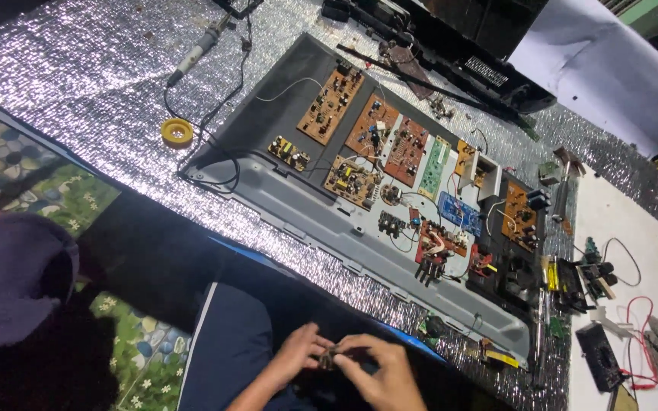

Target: Repairing a television by connecting internal wiring harnesses and adjusting circuit board placements.

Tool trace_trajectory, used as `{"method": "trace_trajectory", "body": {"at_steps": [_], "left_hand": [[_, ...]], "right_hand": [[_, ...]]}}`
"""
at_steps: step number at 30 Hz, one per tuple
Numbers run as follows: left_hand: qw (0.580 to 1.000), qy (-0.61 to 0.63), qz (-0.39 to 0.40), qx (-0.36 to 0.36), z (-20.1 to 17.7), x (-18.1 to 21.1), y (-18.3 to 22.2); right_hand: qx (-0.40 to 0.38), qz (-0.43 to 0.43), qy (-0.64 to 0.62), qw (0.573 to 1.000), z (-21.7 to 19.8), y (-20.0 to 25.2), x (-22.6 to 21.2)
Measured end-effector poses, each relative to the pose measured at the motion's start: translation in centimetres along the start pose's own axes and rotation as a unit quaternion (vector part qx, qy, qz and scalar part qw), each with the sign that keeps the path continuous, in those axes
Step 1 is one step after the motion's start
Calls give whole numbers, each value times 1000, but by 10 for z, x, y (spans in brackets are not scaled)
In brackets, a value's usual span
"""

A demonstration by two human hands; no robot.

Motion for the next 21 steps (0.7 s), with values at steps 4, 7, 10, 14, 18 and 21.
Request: {"method": "trace_trajectory", "body": {"at_steps": [4,7,10,14,18,21], "left_hand": [[980,172,-94,-44,4,20,63],[985,98,-143,-10,8,-6,63],[988,48,-145,-4,18,-7,61],[992,8,-113,56,16,5,50],[990,42,-130,26,12,25,55],[992,11,-110,54,2,8,31]], "right_hand": [[57,0,78,995,25,22,56],[53,42,82,994,35,27,76],[41,59,85,994,40,23,66],[44,13,74,996,48,17,66],[32,-1,44,999,63,18,88],[32,-40,71,996,79,20,113]]}}
Point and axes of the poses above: each hand's wrist, its own y-axis away from the middle knuckle, its own z-axis out of the palm, x = y × z, the point moved 1 cm from there along -y, towards the middle knuckle, and after that the axes turned 4 degrees about -z, right-handed, at the moved point
